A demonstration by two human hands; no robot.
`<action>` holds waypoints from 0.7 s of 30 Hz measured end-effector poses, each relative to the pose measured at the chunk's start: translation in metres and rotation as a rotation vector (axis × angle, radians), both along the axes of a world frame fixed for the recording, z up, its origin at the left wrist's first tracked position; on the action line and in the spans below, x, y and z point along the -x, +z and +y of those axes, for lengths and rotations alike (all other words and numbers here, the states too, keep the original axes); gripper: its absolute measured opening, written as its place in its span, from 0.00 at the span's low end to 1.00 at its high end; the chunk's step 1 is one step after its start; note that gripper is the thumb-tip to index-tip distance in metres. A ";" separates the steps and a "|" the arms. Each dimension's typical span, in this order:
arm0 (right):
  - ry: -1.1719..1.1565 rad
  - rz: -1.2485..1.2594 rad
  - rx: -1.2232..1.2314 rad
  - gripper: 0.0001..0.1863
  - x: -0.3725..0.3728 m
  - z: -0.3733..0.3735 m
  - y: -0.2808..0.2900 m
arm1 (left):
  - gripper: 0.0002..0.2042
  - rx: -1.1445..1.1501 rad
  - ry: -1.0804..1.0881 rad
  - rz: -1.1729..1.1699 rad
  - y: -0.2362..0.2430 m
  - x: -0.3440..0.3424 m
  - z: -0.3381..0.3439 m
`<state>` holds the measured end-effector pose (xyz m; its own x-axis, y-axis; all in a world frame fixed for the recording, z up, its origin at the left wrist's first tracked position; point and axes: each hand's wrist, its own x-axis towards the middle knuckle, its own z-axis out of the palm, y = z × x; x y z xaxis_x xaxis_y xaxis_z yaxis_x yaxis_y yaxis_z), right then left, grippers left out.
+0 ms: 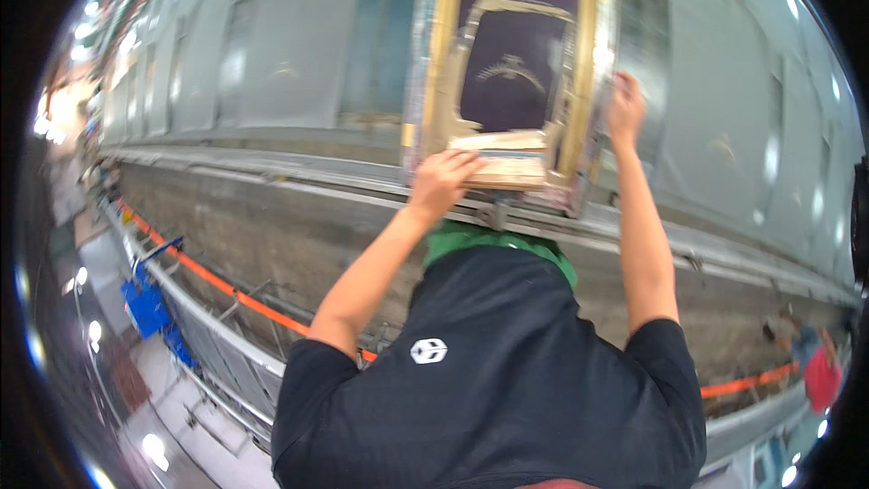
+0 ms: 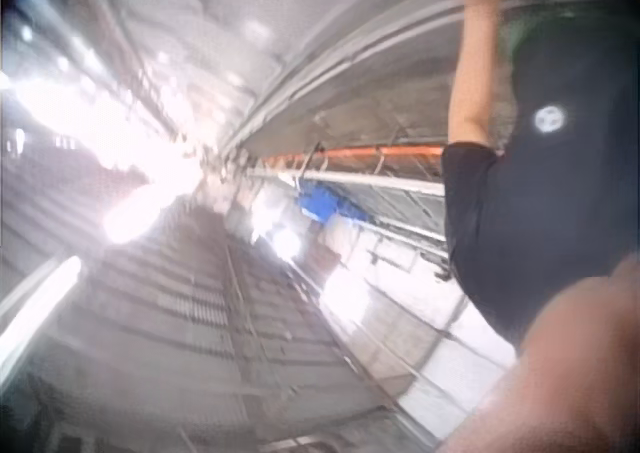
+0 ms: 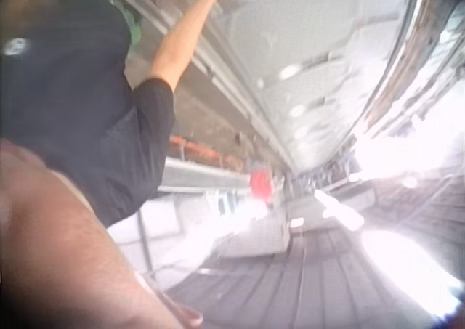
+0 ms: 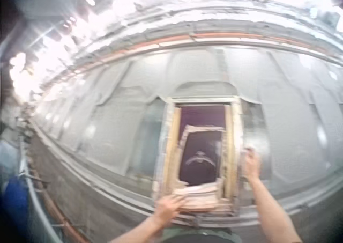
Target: The person uses a squeegee to pull ink across a screen-printing frame, then lifts the frame to reveal a printed design on fabric below. They walk to a workbench, pour liquid onto the screen, and return to the press to repeat the printing motion.
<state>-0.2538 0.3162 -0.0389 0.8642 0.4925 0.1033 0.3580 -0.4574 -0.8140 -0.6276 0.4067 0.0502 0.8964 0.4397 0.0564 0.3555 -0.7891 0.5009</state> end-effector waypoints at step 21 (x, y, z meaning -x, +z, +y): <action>0.709 -0.123 0.436 0.20 -0.017 0.115 0.082 | 0.19 0.141 0.021 0.000 -0.013 -0.189 0.201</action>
